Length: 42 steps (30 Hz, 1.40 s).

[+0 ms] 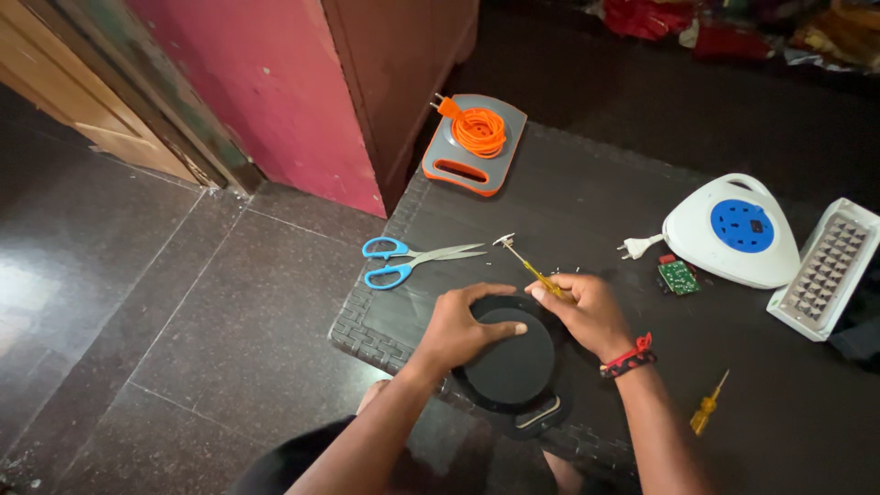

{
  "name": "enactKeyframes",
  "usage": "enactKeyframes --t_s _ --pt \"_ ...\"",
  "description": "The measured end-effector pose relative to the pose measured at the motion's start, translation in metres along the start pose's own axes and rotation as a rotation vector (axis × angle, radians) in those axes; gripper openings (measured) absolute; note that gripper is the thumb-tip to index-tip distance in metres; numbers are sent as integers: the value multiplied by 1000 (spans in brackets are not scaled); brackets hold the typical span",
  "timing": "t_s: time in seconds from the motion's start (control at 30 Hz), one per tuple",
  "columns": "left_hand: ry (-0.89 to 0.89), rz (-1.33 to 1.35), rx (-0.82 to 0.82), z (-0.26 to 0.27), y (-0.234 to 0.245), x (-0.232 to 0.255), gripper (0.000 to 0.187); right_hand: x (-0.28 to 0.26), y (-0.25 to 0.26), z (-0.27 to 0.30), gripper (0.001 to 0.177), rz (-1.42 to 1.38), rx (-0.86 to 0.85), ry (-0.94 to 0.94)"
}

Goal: The person uses a screwdriver to remove screws from a black circular device, then reassembles it. They then handle a beige power strip, winding its cord and placing it on the table.

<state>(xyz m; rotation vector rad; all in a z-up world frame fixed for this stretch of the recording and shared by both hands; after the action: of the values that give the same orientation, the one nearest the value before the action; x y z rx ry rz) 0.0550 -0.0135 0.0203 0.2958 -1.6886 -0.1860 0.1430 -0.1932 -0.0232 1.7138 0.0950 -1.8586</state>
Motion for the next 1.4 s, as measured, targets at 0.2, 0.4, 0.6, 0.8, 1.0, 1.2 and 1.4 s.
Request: enactKeyframes --t_s 0.2,0.4,0.6,0.8,1.0,1.2,1.4 --pt "88 -70 -103 2 -8 -16 51 -1 -4 8 25 126 8 -37" --pt "105 -46 -107 9 -11 -8 46 -27 2 36 31 294 112 -2" --pt "245 224 -106 25 -16 -6 42 -59 21 92 31 -46 380 -135" --pt "254 301 -11 50 -19 8 41 -71 38 143 13 -453 692 -135" --pt "410 597 320 100 -35 -14 40 -46 24 157 25 -562 661 -10" --pt "491 758 486 121 -45 -41 39 -64 14 139 31 -611 429 117" --pt "460 649 254 88 -56 -31 41 -81 7 126 25 -357 373 252"
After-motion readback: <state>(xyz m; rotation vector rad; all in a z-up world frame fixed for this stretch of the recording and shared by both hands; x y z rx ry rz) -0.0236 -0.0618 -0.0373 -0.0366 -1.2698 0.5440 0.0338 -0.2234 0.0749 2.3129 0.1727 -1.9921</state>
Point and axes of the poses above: each hand's wrist, its own z-axis away from the middle knuckle, its own y-axis out of the back of the hand, x = y × z, the point moved 7 cm from there along -z, towards the middle knuckle, and after that the axes turned 5 degrees about -y, right-handed, at the moved point
